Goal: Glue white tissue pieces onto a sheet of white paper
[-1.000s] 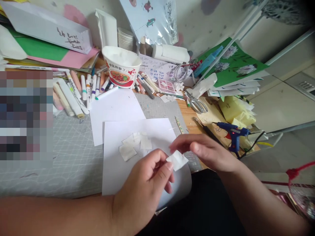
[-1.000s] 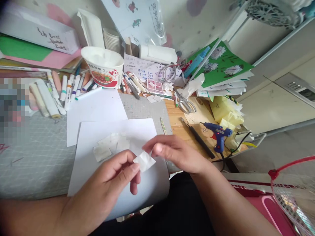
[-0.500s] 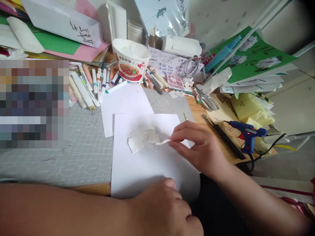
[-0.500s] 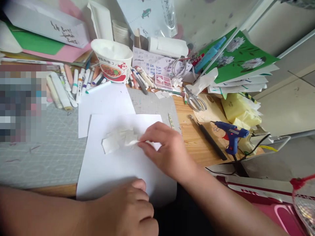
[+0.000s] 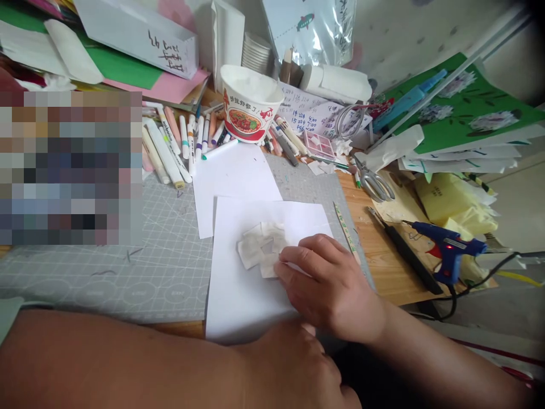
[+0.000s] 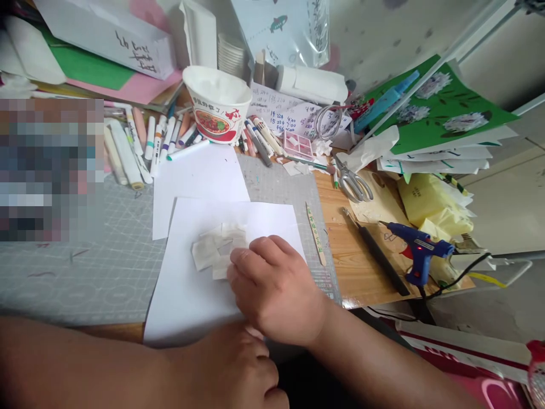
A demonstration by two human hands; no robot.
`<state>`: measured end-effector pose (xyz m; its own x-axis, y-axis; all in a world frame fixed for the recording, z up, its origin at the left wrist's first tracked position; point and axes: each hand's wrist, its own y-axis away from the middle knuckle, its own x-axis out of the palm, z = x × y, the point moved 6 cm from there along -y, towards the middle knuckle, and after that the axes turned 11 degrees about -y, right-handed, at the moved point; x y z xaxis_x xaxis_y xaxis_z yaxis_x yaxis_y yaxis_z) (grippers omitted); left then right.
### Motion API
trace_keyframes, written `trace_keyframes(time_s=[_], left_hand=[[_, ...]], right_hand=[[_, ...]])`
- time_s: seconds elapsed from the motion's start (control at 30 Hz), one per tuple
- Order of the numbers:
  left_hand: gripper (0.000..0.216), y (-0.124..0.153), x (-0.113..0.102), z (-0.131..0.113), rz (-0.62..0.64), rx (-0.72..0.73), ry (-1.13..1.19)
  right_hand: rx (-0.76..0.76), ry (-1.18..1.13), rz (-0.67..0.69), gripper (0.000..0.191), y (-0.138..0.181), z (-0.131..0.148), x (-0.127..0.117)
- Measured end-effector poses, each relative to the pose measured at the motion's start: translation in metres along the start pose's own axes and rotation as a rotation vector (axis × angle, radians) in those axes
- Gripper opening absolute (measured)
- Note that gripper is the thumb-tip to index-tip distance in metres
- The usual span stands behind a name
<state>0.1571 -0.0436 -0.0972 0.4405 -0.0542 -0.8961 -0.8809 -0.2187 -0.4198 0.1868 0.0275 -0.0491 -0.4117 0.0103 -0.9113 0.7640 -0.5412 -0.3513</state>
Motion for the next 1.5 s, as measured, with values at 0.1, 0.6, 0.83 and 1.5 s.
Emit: trace_keyframes(time_s=[0.1, 0.6, 0.83, 1.5], left_hand=[[0.022, -0.001, -0.004, 0.003, 0.014, -0.013, 0.001], [0.020, 0.004, 0.000, 0.000, -0.112, -0.006, -0.020], [0.022, 0.003, -0.001, -0.001, -0.051, 0.009, -0.022], [0.019, 0.007, 0.002, -0.004, -0.106, 0.051, -0.078]], right_hand=[[0.002, -0.041, -0.005, 0.018, 0.000, 0.003, -0.001], [0.067, -0.170, 0.194, 0.029, 0.012, -0.010, 0.010], [0.122, -0.202, 0.104, 0.033, 0.013, -0.014, 0.005], [0.202, -0.151, 0.242, 0.040, 0.028, -0.015, 0.013]])
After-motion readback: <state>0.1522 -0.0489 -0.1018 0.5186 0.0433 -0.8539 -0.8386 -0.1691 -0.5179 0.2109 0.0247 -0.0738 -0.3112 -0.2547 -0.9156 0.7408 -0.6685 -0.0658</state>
